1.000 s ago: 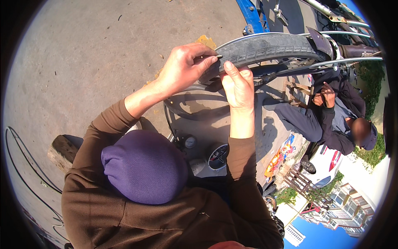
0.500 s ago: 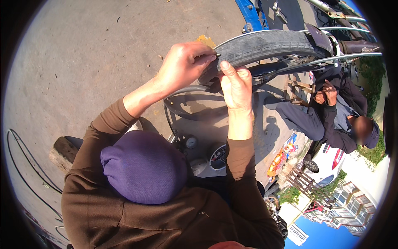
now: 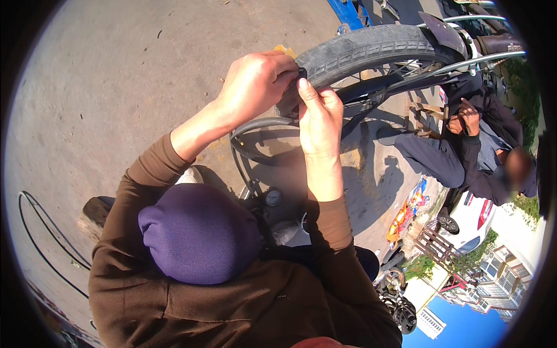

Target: The person removes a bicycle tire from the rim using tire levers, then repeatedly inserts and removes the levers around the tire bead to detach it. The person works on the tire while squatting on the ground in an outdoor setting.

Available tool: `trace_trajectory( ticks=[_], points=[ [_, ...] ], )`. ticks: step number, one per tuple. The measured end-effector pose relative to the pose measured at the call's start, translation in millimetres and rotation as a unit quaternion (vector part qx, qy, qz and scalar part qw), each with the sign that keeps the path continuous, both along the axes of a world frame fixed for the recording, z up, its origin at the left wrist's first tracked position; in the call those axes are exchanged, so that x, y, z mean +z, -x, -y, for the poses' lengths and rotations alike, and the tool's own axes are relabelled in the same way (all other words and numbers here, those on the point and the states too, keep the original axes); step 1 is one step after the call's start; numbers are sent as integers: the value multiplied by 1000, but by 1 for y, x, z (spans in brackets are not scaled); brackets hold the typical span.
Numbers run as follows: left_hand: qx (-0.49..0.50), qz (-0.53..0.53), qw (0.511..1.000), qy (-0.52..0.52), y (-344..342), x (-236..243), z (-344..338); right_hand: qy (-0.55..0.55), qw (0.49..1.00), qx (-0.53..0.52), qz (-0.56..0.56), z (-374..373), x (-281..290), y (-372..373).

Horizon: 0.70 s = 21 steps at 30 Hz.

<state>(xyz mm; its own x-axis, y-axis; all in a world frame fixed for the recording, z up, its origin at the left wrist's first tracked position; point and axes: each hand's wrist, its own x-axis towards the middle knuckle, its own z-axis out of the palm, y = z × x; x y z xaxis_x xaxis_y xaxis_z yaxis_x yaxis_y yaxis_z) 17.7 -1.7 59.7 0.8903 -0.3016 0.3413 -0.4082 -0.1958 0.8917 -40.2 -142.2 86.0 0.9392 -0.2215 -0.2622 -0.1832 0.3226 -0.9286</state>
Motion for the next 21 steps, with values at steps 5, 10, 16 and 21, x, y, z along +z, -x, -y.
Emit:
trace_trajectory(
  ticks=[5, 10, 16, 21],
  points=[
    [-4, -19, 1000, -2, 2, -5, 0, 17, 1000, -25, -3, -1, -9, 3],
    [-10, -54, 998, -7, 4, -11, 0, 23, 999, -35, 6, -6, -11, 4],
    [-4, -72, 997, -1, 4, -14, -1, 33, 999, -30, 6, -7, -12, 5],
    [-13, -92, 996, 18, 3, -15, -2, 35, 999, -30, 8, -7, -12, 5]
  ],
)
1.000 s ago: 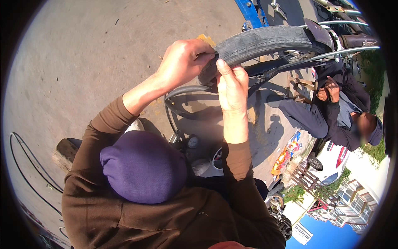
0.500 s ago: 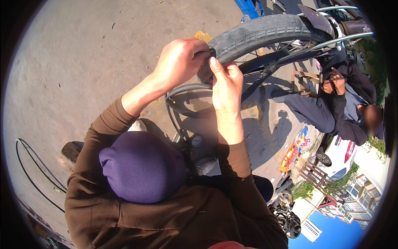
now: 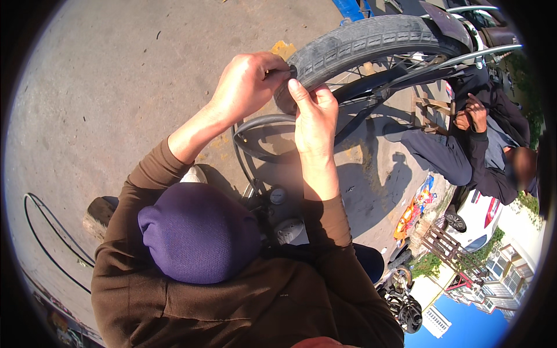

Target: The person removes a bicycle tire from the rim using tire levers, then repeatedly inserts and removes the levers around the tire bead to detach it. The person works on the tire while squatting on the ground in an outdoor setting.

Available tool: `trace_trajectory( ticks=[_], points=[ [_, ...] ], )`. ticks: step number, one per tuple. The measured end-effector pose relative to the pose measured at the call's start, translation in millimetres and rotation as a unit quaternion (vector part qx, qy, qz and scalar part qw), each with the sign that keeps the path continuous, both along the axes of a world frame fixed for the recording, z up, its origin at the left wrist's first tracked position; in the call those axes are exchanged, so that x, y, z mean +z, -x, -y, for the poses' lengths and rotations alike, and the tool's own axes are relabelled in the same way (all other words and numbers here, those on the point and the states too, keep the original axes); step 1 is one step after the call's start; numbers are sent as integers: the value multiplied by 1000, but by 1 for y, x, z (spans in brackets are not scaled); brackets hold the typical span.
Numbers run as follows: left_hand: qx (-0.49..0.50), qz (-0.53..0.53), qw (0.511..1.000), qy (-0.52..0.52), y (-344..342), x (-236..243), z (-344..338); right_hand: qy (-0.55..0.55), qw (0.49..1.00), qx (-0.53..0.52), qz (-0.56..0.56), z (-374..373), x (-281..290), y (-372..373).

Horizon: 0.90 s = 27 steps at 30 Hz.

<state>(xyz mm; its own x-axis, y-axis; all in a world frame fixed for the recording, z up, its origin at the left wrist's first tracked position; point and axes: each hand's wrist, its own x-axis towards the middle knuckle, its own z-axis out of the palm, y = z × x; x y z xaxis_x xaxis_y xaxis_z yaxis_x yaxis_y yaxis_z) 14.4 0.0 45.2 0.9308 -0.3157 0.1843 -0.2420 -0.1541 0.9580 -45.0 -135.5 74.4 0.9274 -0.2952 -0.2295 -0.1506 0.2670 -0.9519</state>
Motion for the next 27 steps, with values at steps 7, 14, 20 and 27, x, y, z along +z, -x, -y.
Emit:
trace_trajectory(
  ticks=[7, 14, 20, 27],
  points=[
    [8, 3, 999, -43, 5, -7, -1, 136, 990, -28, 4, -12, -9, 10],
    [32, -130, 989, -64, 24, -47, 10, 353, 935, -16, 3, -11, -61, 38],
    [34, -124, 990, -66, 44, -69, 24, 448, 892, -34, 54, -10, -83, 58],
    [2, -108, 985, -135, 59, -63, 25, 408, 911, -29, 60, -13, -89, 70]
  ],
)
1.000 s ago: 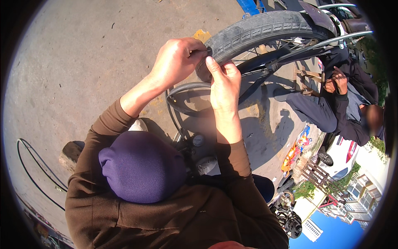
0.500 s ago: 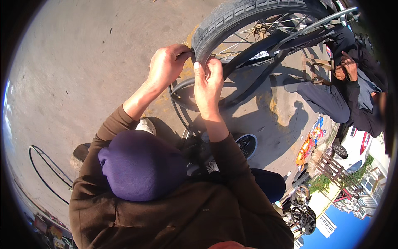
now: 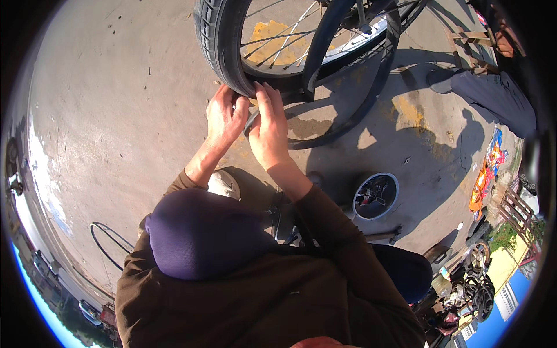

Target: The person removes a bicycle tire from the rim using tire levers, then repeatedly inserts and removes the levers around the tire bead to detach it. The person works on the tire while squatting on the ground in an outdoor setting.

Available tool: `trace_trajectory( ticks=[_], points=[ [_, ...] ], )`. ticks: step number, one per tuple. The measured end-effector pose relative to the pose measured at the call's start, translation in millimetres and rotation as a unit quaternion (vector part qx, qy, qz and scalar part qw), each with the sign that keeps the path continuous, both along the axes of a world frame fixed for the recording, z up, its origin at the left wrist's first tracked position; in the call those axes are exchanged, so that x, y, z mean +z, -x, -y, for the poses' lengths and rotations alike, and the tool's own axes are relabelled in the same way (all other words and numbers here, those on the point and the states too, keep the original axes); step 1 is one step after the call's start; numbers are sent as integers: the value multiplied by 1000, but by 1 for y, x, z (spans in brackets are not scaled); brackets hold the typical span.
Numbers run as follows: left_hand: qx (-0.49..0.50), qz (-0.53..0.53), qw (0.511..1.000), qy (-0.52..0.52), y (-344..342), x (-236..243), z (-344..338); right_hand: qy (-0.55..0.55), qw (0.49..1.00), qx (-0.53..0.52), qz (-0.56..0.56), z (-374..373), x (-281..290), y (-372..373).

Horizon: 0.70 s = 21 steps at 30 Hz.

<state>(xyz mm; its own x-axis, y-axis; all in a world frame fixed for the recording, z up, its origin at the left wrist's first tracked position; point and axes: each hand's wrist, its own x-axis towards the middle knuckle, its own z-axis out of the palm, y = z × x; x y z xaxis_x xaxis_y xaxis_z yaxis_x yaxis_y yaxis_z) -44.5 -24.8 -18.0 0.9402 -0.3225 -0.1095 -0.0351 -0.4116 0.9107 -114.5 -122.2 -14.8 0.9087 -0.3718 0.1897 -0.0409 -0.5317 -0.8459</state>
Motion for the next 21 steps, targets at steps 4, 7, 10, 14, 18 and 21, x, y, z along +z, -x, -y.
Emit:
trace_trajectory(
  ticks=[4, 7, 10, 14, 18, 21],
  points=[
    [-47, 2, 999, 7, 4, 5, -3, -11, 1000, -14, 13, 3, -2, 4],
    [-31, -15, 999, 28, 4, 9, 2, -59, 997, -32, 30, 3, -3, 5],
    [10, -24, 998, -61, 3, 11, 13, -79, 994, -44, 54, 2, 0, 11],
    [28, -43, 996, -67, 4, 13, 18, -71, 994, -32, 71, 0, -3, 13],
    [44, -15, 999, -16, 7, 5, 21, -88, 994, 6, 59, 5, -3, 23],
    [42, -53, 997, -22, 9, 9, 20, -86, 995, 14, 51, 8, 0, 24]
  ],
)
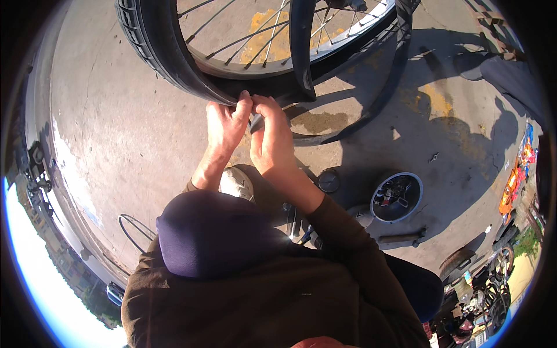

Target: The person removes a bicycle tire from the rim using tire levers, then repeatedly inserts and removes the levers around the tire bead to detach it. The person works on the tire while squatting on the ground in an outdoor setting.

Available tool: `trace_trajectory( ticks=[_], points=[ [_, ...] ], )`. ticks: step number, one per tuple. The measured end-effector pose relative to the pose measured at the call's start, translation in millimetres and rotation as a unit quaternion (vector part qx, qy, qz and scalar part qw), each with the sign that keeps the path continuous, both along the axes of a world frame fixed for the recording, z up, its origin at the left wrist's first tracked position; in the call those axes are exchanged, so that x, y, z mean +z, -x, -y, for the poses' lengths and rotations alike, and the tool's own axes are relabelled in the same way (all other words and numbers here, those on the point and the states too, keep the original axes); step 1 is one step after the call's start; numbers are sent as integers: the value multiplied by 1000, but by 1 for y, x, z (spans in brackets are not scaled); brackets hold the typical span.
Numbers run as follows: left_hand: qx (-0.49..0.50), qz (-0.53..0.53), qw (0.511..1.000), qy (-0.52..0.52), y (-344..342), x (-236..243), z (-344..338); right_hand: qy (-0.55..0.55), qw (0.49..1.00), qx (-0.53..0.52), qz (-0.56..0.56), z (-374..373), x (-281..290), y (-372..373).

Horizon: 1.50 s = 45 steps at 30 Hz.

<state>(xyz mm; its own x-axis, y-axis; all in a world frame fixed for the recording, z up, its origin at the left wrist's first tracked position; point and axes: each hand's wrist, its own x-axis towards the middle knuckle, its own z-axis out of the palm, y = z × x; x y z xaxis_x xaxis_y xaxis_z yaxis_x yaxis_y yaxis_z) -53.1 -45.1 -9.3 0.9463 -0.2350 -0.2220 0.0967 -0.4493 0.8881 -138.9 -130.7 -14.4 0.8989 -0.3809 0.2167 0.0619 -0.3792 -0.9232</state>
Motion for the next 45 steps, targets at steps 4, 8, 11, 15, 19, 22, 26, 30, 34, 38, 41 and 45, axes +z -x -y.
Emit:
trace_trajectory(
  ticks=[4, 8, 11, 15, 19, 22, 26, 30, 34, 38, 41, 45],
  points=[
    [-33, -11, 999, 1, 2, 2, -1, -24, 999, 20, -6, 5, 4, 3],
    [-77, 44, 996, 11, -1, -1, -4, -41, 999, 15, -4, 12, 7, 4],
    [-66, 42, 996, 33, -3, -5, -5, -52, 999, 1, -12, 19, 6, -2],
    [-62, 118, 991, 33, -2, -6, -2, -56, 998, -3, -24, 34, 4, -16],
    [-57, 125, 989, 61, 3, -8, 0, -31, 999, -6, -29, 37, -2, -31],
    [-61, 122, 989, 62, 2, -6, 0, -33, 998, -13, -50, 37, -2, -33],
    [-38, 135, 986, 93, 3, -8, 3, -54, 997, -4, -58, 39, -2, -34],
    [-32, 82, 990, 115, 4, -7, 1, -48, 998, 6, -48, 41, 0, -33],
    [-41, 91, 989, 111, 4, -7, 1, -32, 999, 10, -31, 41, -1, -31],
    [-41, 42, 992, 113, 5, -11, -4, -16, 1000, 10, -21, 42, 0, -30],
    [-41, 44, 991, 120, 6, -11, -3, -19, 1000, 7, -23, 41, -1, -28],
    [-53, 45, 993, 99, 4, -7, -3, -29, 999, 2, -14, 40, -6, -27]
  ],
)
